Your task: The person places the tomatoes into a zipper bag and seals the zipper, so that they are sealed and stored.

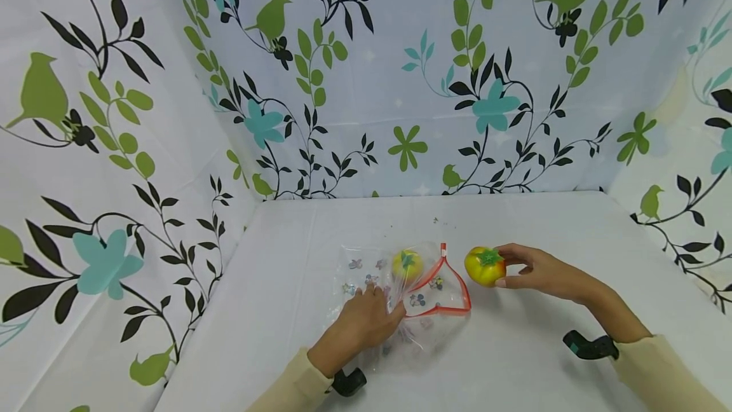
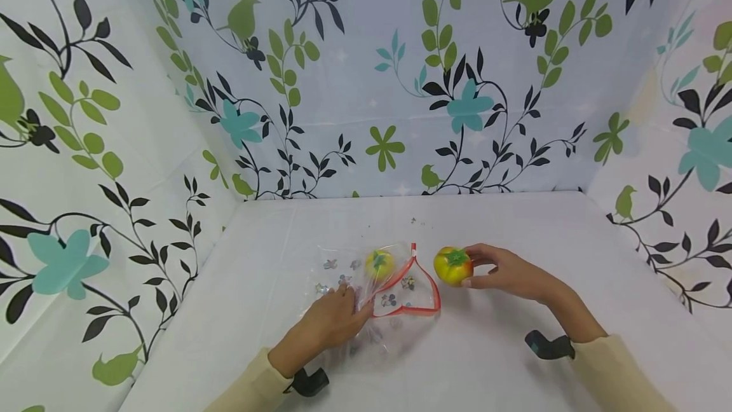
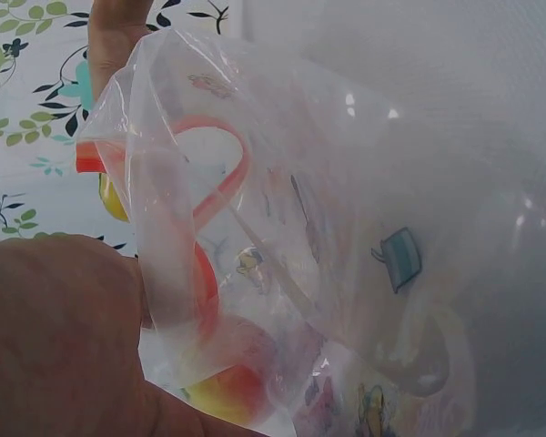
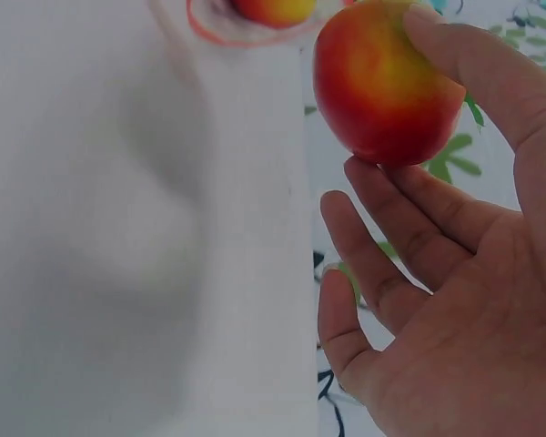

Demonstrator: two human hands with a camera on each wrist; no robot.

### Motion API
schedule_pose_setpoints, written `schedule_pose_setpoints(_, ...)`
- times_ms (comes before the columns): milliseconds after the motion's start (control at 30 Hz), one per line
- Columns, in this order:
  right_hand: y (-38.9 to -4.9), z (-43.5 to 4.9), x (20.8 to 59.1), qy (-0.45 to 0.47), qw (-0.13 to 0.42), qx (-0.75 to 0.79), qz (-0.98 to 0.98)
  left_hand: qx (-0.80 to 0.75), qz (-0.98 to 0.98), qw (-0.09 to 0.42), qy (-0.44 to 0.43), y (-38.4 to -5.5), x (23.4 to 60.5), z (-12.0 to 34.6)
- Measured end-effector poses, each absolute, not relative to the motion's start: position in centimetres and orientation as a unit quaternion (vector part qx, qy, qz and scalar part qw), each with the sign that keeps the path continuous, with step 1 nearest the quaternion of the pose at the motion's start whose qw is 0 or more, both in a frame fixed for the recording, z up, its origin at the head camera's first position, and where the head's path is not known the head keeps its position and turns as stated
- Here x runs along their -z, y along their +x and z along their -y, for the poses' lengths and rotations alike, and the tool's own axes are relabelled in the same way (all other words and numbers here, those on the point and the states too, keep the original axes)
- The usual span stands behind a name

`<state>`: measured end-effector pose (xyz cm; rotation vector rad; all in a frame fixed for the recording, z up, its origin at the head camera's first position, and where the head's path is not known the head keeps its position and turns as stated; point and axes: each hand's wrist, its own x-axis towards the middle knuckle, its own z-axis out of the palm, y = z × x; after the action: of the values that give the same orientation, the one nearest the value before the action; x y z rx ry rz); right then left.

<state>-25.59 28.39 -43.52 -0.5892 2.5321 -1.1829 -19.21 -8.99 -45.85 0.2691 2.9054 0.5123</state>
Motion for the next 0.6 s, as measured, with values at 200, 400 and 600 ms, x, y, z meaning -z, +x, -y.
schedule_pose_setpoints(200, -24.7, -26.3, 42.5, -0.233, 0.152, 0.400, -0.873, -0.167, -0.978, 0.087, 0.090, -19.3, 46.0, 9.0)
schedule_pose_setpoints(400, -24.3, -25.0, 42.6, -0.248, 0.171, 0.392, -0.869, -0.166, -0.978, 0.088, 0.090, -19.4, 46.0, 9.0)
schedule_pose_setpoints(600, -24.5, -24.0, 43.4, -0.263, 0.196, 0.382, -0.864, -0.172, -0.977, 0.091, 0.089, -19.4, 46.1, 9.1)
